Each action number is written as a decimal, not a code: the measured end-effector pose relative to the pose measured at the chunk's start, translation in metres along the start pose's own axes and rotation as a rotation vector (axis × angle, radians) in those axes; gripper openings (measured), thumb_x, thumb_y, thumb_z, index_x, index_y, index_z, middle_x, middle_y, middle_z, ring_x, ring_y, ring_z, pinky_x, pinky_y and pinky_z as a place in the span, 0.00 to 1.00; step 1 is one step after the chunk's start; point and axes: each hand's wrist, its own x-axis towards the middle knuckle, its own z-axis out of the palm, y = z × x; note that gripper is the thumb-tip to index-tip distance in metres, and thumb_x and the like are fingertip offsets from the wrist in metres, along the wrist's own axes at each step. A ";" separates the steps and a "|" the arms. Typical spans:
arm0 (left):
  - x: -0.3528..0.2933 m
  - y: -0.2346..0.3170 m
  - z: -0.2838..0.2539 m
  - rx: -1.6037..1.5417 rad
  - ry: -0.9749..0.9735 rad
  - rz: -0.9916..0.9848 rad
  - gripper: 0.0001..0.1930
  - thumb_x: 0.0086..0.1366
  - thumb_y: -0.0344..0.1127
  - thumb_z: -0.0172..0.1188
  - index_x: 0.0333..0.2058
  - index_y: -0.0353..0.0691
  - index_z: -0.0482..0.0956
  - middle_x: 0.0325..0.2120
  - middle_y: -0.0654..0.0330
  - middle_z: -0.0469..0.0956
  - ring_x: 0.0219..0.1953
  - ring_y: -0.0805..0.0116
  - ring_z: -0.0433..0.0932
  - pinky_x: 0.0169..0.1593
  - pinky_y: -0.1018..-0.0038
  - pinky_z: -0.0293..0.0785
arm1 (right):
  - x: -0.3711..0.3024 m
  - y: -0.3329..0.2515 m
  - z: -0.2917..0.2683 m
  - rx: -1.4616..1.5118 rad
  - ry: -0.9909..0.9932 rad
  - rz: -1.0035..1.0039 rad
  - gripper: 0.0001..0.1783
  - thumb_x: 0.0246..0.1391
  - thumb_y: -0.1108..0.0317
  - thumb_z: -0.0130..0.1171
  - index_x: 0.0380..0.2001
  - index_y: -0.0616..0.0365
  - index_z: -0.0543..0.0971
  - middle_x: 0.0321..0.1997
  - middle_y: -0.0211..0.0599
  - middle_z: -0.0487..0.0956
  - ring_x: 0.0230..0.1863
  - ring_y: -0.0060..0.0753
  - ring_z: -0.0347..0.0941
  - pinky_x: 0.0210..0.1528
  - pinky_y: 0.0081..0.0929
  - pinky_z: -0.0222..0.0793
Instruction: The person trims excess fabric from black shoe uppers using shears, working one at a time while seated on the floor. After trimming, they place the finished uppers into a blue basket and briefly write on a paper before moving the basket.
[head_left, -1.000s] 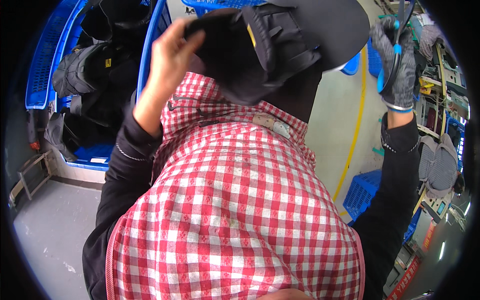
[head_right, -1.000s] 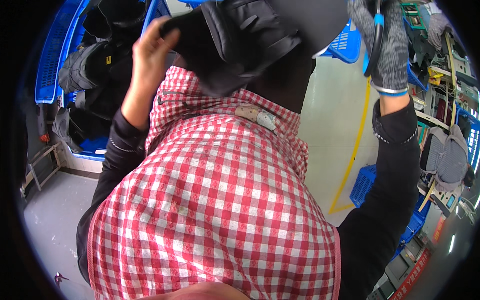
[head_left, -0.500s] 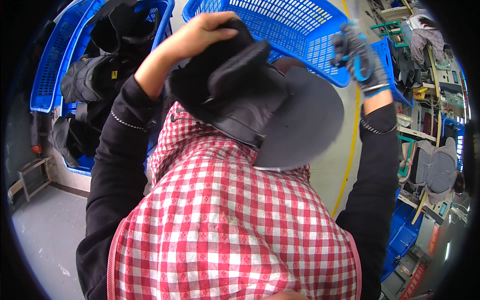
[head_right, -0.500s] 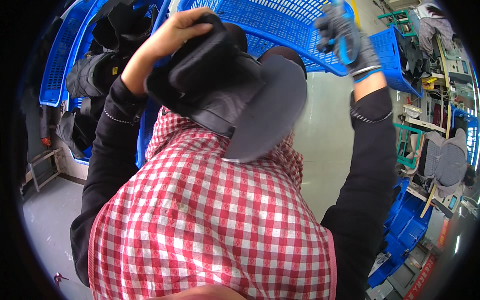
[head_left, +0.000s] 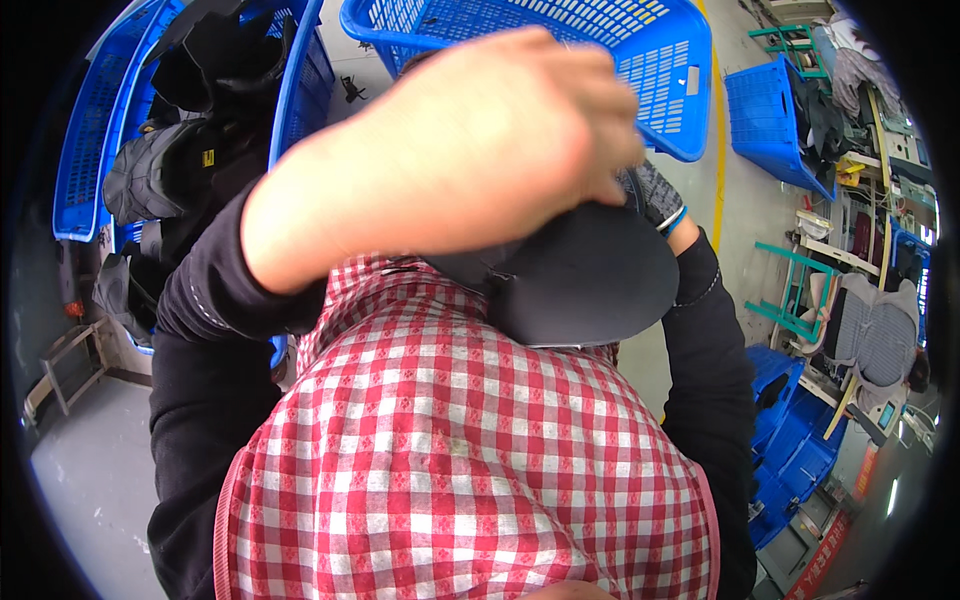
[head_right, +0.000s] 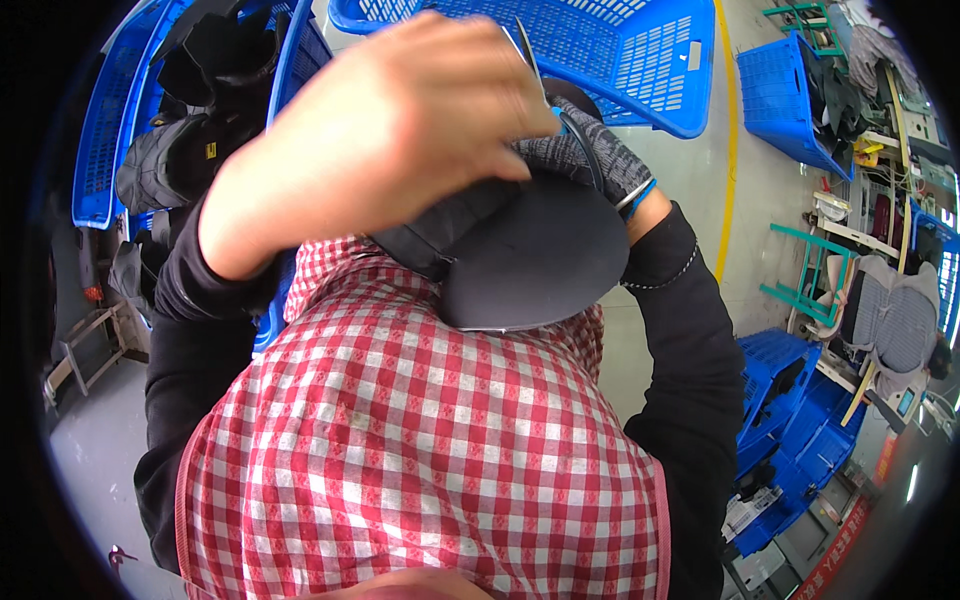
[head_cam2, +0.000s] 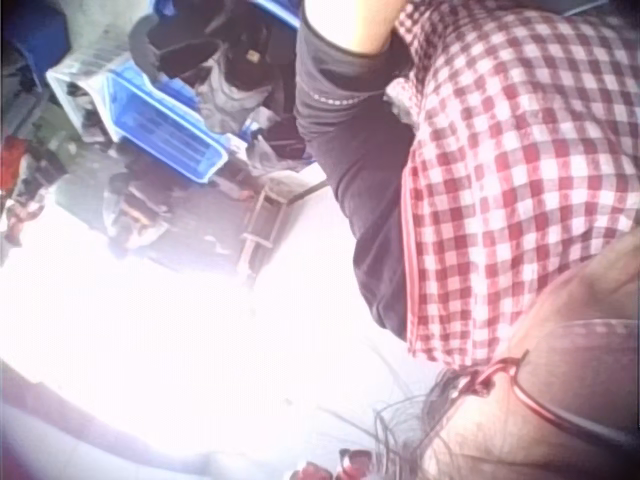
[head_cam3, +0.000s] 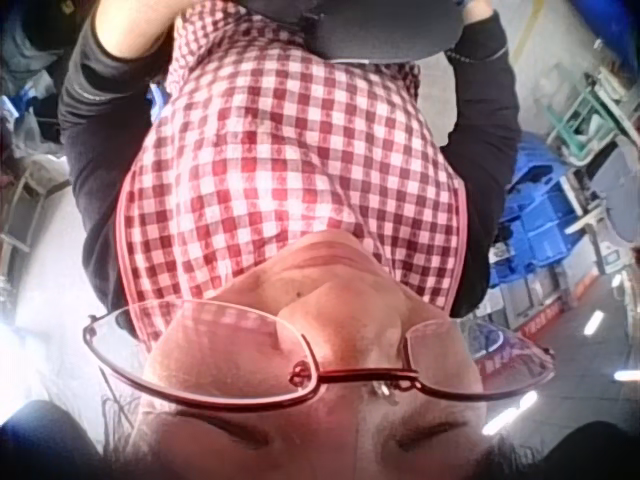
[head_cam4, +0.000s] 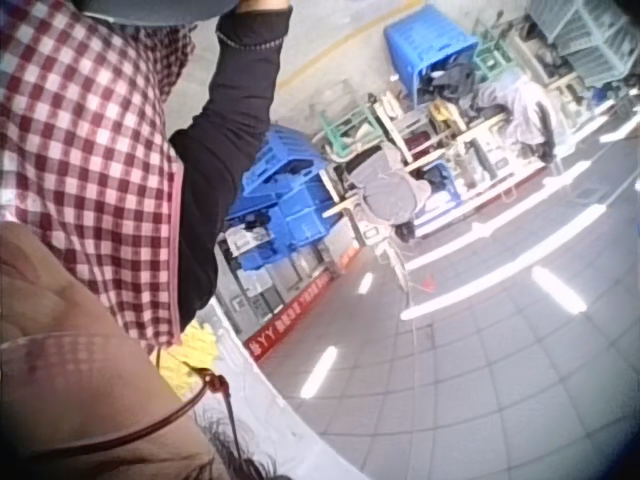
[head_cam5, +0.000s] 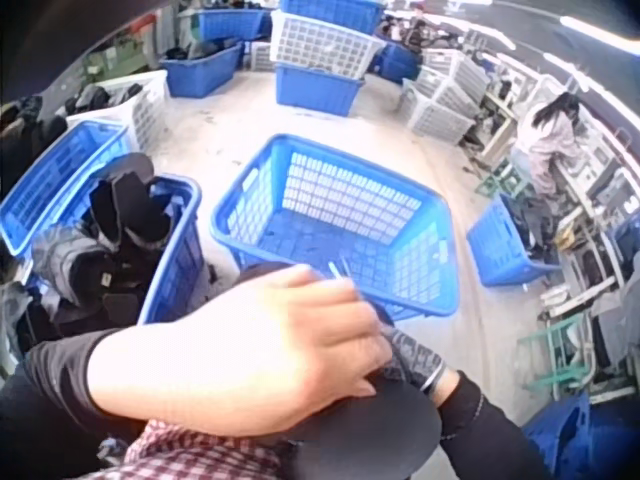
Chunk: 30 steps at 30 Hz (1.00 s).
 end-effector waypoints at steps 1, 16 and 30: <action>-0.004 0.007 0.006 0.143 -0.143 -0.093 0.14 0.60 0.39 0.68 0.42 0.39 0.84 0.40 0.63 0.81 0.47 0.66 0.78 0.54 0.68 0.73 | -0.002 -0.004 0.001 0.051 0.004 0.015 0.25 0.57 0.63 0.71 0.56 0.55 0.77 0.50 0.36 0.81 0.52 0.31 0.79 0.54 0.30 0.76; -0.065 -0.083 0.052 -0.535 -0.280 -0.483 0.22 0.58 0.24 0.70 0.52 0.34 0.80 0.40 0.56 0.81 0.45 0.62 0.83 0.53 0.69 0.81 | -0.047 -0.010 0.027 1.052 0.140 0.548 0.32 0.54 0.69 0.73 0.62 0.59 0.74 0.53 0.32 0.81 0.55 0.28 0.77 0.60 0.28 0.74; -0.025 -0.088 0.098 -0.137 -0.517 -0.475 0.09 0.56 0.34 0.73 0.36 0.42 0.87 0.34 0.54 0.86 0.41 0.55 0.85 0.46 0.64 0.81 | -0.055 -0.034 -0.056 -0.993 -0.024 0.100 0.20 0.59 0.61 0.62 0.55 0.39 0.83 0.41 0.41 0.83 0.42 0.45 0.81 0.44 0.39 0.77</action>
